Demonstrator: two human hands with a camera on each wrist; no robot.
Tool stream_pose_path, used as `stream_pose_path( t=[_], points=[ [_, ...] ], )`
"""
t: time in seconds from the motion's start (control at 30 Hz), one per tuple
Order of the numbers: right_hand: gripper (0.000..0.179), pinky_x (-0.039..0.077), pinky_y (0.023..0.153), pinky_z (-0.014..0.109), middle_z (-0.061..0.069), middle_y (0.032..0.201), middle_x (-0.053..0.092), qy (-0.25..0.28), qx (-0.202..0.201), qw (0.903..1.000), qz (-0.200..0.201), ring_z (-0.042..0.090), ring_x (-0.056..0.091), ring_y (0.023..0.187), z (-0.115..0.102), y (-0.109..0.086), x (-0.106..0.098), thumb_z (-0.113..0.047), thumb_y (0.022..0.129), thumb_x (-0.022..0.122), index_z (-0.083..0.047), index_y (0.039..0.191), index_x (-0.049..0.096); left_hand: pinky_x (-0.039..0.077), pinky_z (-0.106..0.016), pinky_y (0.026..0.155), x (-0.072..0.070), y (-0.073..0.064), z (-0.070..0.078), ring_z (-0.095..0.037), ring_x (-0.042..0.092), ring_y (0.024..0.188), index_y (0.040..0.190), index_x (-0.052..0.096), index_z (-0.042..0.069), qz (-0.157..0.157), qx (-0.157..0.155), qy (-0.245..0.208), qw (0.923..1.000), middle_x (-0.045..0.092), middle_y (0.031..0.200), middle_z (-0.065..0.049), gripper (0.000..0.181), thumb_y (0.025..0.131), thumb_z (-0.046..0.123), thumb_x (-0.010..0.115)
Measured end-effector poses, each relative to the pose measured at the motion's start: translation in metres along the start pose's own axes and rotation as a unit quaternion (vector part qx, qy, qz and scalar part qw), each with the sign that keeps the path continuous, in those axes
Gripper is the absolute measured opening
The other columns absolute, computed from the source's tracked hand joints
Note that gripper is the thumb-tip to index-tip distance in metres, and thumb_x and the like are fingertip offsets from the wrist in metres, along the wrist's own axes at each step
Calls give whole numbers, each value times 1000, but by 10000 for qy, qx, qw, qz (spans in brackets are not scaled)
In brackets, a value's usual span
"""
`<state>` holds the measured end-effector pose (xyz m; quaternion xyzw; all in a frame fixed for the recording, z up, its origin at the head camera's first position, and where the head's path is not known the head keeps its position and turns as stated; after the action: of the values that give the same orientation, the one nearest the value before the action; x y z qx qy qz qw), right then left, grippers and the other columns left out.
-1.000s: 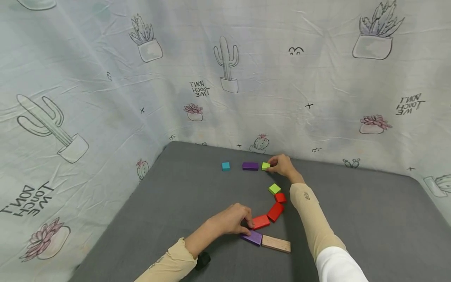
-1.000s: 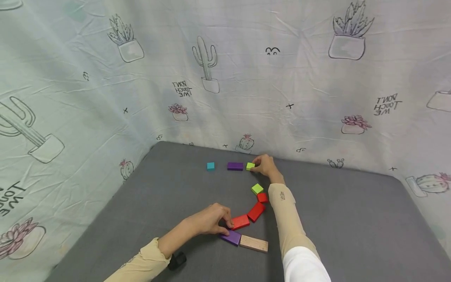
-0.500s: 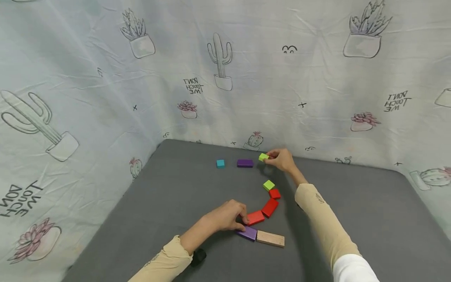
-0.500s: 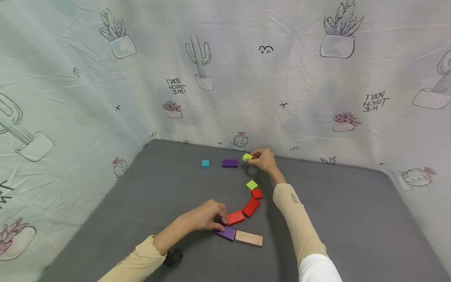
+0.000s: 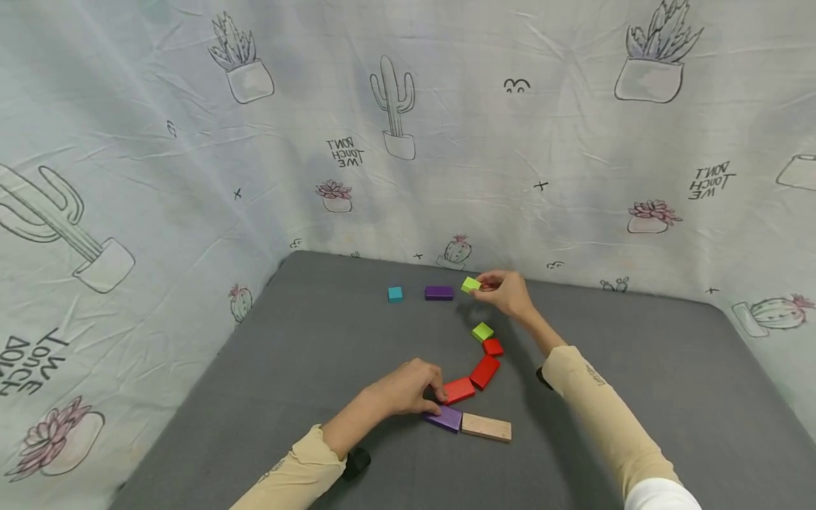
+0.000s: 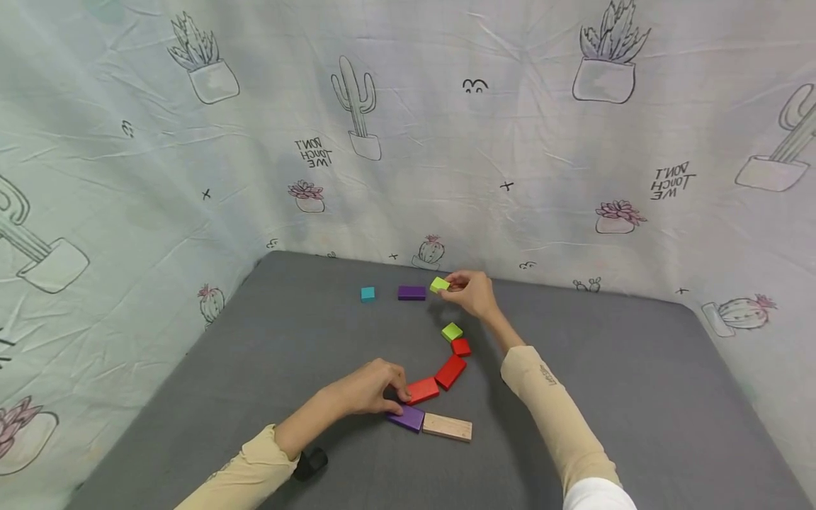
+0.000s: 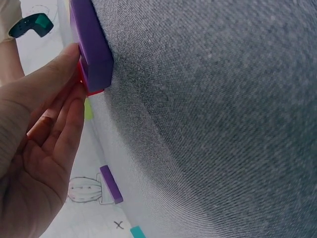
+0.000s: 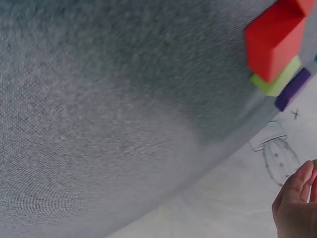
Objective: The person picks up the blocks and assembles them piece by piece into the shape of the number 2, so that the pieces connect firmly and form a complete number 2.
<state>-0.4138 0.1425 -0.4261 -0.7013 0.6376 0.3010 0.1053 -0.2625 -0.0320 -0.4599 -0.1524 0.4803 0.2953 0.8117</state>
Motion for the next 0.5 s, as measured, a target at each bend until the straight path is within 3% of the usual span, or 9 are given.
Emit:
stream_pose_path(
  t=[0.23, 0.5],
  points=[
    [24, 54, 71, 26, 15, 91, 70, 328, -167, 9989, -294, 23, 66, 82, -16, -8, 4, -8, 79, 77, 2, 100, 70, 46, -11, 77, 0, 1, -1, 4, 58, 81, 86, 77, 13, -45, -54, -13, 10000, 64, 86, 12, 13, 75, 16, 83],
    [25, 54, 70, 26, 11, 87, 70, -83, -297, 9980, -548, 19, 65, 78, -20, -17, 6, -8, 77, 79, 1, 99, 71, 46, -12, 77, 2, 1, -3, 4, 58, 81, 87, 77, 13, -31, -47, -67, 10000, 64, 86, 12, 14, 75, 16, 83]
  ],
)
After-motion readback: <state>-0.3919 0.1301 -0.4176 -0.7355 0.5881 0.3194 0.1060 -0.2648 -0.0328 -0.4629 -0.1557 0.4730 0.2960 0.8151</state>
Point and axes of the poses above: each hand's wrist, its own y-axis towards the middle knuckle, its own x-axis out of the palm, z = x × y, the point moved 7 cm from there along y, towards the middle knuckle
